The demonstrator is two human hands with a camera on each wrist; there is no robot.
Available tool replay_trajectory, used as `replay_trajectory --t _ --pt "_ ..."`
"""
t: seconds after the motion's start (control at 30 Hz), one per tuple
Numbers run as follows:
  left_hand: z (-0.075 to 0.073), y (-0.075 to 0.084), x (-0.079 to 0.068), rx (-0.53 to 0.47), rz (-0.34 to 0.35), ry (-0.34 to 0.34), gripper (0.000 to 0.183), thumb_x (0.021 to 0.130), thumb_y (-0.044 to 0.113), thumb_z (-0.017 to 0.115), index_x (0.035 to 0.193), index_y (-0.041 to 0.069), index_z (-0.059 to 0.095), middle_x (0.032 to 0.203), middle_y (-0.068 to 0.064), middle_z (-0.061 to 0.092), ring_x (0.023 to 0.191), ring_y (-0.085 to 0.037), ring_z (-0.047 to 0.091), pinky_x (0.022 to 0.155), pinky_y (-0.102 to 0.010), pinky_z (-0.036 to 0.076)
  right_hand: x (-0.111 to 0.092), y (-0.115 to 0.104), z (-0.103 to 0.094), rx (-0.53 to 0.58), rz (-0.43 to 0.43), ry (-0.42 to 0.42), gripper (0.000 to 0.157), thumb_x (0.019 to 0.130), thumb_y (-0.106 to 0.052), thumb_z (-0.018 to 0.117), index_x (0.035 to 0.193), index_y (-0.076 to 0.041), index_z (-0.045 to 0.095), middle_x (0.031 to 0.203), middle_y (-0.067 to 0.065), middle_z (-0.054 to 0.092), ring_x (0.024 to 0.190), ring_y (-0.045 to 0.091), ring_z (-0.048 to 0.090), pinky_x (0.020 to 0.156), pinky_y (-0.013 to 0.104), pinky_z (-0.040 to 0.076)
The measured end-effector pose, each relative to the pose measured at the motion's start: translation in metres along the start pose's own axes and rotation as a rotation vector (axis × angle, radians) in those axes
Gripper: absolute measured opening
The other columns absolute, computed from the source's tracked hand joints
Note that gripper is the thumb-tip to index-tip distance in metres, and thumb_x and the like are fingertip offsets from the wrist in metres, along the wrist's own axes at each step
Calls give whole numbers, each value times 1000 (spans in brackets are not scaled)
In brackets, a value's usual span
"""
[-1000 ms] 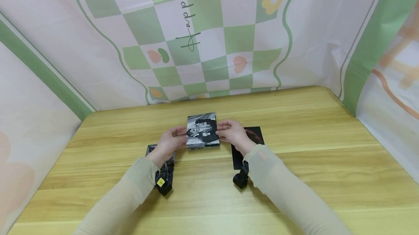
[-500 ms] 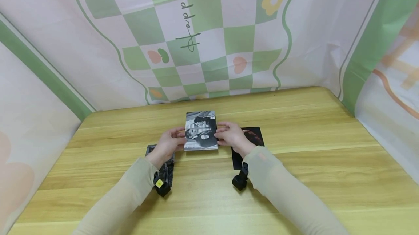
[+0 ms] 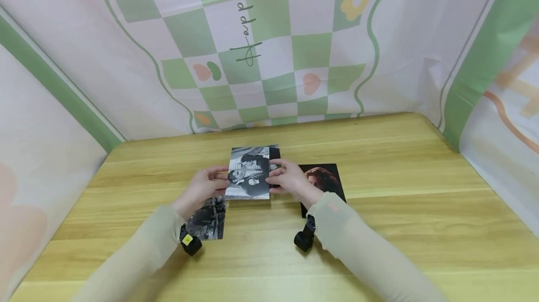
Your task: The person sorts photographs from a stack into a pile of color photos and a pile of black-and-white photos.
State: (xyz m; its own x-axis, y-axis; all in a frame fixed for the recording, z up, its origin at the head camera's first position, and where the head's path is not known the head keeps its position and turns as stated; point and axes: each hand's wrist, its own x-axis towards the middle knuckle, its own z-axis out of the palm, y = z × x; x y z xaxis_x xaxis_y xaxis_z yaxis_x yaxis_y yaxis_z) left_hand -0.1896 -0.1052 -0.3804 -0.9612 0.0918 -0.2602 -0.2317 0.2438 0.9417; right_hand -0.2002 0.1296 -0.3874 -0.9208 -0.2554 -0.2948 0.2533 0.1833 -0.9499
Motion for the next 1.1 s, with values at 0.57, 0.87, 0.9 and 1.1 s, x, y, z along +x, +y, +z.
replay_trajectory --t 0.57,0.87,0.9,1.1 --pt "-41 -18 -29 94 12 43 47 84 -7 59 130 -2 52 102 -14 57 82 -16 57 74 -27 58 -4 -2 52 83 0 -22 59 85 11 59 139 -1 38 89 6 56 74 12 60 65 31 60" --pt "-64 -31 -46 171 30 -5 46 86 -7 58 131 -7 49 99 -13 57 79 -14 58 75 -33 59 -6 0 76 38 11 -42 55 83 10 62 133 -2 43 90 14 61 70 17 61 62 32 60" --pt "-66 -32 -47 177 23 -7 46 86 -7 58 131 -7 48 99 -13 57 80 -14 59 76 -35 59 -6 -1 79 32 9 -48 54 83 9 62 133 -1 44 90 14 62 69 17 61 62 32 60" --pt "-76 -38 -54 195 0 -3 42 87 -9 57 128 -9 49 98 -14 59 81 -15 60 76 -34 60 -7 -1 90 8 -1 -93 52 84 9 61 133 0 43 89 16 63 63 16 61 60 32 60"
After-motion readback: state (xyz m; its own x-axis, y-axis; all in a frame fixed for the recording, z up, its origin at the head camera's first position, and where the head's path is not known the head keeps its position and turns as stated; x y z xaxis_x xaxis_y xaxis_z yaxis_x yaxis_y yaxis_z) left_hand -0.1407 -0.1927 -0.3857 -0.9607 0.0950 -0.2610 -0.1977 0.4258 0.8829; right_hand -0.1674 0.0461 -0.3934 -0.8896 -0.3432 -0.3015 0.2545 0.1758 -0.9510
